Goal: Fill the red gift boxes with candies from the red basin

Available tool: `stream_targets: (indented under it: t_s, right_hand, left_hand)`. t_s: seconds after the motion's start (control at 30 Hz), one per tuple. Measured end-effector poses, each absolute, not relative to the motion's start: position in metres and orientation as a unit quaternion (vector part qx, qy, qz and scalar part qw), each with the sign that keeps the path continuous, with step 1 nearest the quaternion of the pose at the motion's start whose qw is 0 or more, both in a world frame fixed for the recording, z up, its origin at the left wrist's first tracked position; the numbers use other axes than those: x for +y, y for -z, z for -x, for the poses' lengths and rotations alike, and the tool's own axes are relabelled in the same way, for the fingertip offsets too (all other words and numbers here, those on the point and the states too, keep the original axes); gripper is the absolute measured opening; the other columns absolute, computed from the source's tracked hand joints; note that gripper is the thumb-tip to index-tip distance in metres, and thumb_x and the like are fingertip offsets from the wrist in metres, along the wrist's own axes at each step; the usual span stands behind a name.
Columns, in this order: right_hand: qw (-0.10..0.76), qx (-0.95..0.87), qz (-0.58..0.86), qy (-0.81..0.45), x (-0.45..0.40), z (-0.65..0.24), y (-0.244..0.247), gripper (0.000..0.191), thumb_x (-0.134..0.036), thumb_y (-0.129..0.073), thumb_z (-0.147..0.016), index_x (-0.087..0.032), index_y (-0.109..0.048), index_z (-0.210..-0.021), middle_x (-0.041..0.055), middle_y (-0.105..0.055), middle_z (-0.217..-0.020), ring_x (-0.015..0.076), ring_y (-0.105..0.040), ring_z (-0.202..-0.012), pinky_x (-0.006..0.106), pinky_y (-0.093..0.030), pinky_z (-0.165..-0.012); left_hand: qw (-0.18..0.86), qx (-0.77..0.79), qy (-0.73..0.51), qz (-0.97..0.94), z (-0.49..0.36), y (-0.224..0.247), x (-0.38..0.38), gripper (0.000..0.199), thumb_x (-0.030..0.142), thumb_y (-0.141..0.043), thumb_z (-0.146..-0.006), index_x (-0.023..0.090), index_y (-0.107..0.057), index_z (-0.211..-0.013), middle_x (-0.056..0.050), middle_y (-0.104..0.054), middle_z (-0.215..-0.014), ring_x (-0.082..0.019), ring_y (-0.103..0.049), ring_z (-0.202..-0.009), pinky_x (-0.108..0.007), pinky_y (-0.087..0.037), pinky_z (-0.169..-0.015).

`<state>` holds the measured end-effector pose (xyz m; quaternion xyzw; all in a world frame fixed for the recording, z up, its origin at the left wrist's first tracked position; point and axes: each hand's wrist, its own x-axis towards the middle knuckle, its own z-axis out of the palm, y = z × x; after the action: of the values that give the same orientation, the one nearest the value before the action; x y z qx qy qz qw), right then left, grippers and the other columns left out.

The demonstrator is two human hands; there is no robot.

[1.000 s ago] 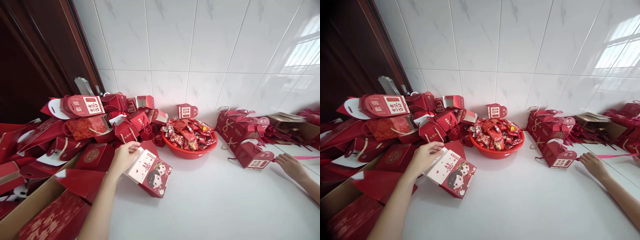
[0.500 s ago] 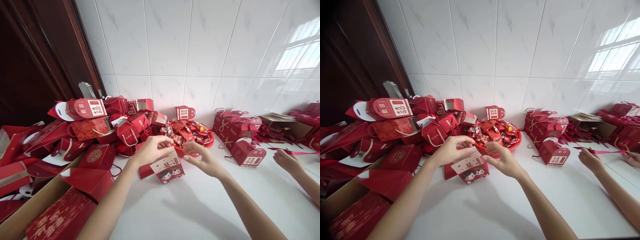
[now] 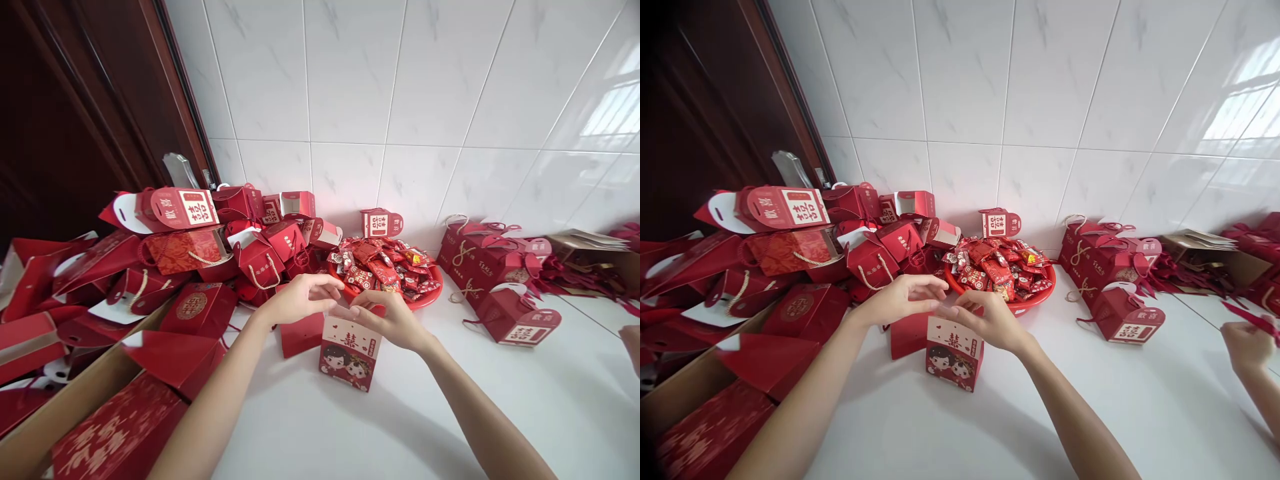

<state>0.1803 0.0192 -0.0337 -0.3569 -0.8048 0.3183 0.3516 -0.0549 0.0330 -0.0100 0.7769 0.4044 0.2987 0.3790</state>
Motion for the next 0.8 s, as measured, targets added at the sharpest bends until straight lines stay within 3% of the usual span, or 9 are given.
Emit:
stream_targets:
  t_s: [0.13,0.3,0.4,0.5,0.67,0.8]
  right_hand:
    - [0.297,-0.841,0.365,-0.266,0.029,-0.189,0.022,0.048,-0.058,-0.047,-0.096,-0.020,-0.065,-0.074,0.0010,-0.063,-0.067,0.0149,-0.052,-0.062,0.029,-0.039,-0.060]
    - [0.189,-0.881,0.338,-0.271,0.029,-0.200,0.012,0.035,-0.056,-0.064,-0.087,-0.021,-0.070,-0.093,0.0034,-0.071,-0.082,0.0190,-0.062,-0.072,0.029,-0.042,-0.064]
    - [0.128,-0.896,0.344,-0.250,0.022,-0.198,0.012,0.035,-0.053,-0.072,-0.082,-0.021,-0.069,-0.095,0.0034,-0.070,-0.083,0.0187,-0.061,-0.070,0.028,-0.039,-0.061]
    - [0.069,-0.905,0.367,-0.205,0.014,-0.193,0.009,0.021,-0.041,-0.068,-0.087,-0.021,-0.062,-0.086,0.0008,-0.064,-0.077,0.0150,-0.053,-0.064,0.026,-0.032,-0.057]
    - [0.051,-0.895,0.413,-0.160,0.009,-0.193,0.006,0.017,-0.028,-0.054,-0.096,-0.021,-0.051,-0.081,-0.0011,-0.056,-0.073,0.0128,-0.043,-0.062,0.026,-0.026,-0.056]
    - [0.060,-0.890,0.416,-0.179,0.011,-0.194,0.010,0.017,-0.028,-0.056,-0.095,-0.021,-0.049,-0.081,-0.0015,-0.055,-0.073,0.0123,-0.042,-0.063,0.025,-0.026,-0.057]
  left_hand:
    - [0.364,0.412,-0.309,-0.776,0.060,0.008,0.041,0.036,0.036,-0.070,-0.081,0.019,-0.072,-0.113,-0.007,-0.077,-0.103,-0.022,-0.073,-0.096,-0.036,-0.058,-0.090]
    - [0.304,0.484,-0.299,-0.764,0.081,0.013,0.049,0.041,0.043,-0.064,-0.083,0.018,-0.070,-0.116,-0.010,-0.077,-0.107,-0.025,-0.072,-0.100,-0.037,-0.056,-0.094]
    - [0.224,0.595,-0.228,-0.737,0.092,0.026,0.053,0.041,0.039,-0.061,-0.083,0.019,-0.070,-0.117,-0.013,-0.075,-0.113,-0.028,-0.070,-0.106,-0.039,-0.054,-0.094]
    - [0.184,0.687,-0.095,-0.696,0.096,0.038,0.053,0.037,0.037,-0.061,-0.082,0.018,-0.068,-0.114,-0.015,-0.070,-0.122,-0.030,-0.067,-0.111,-0.037,-0.053,-0.091]
    - [0.190,0.726,0.014,-0.660,0.094,0.046,0.048,0.032,0.044,-0.058,-0.085,0.017,-0.063,-0.103,-0.016,-0.069,-0.117,-0.028,-0.070,-0.094,-0.032,-0.052,-0.074]
    - [0.177,0.736,0.001,-0.653,0.091,0.050,0.052,0.039,0.046,-0.063,-0.083,0.017,-0.062,-0.109,-0.018,-0.065,-0.123,-0.031,-0.068,-0.103,-0.033,-0.052,-0.078]
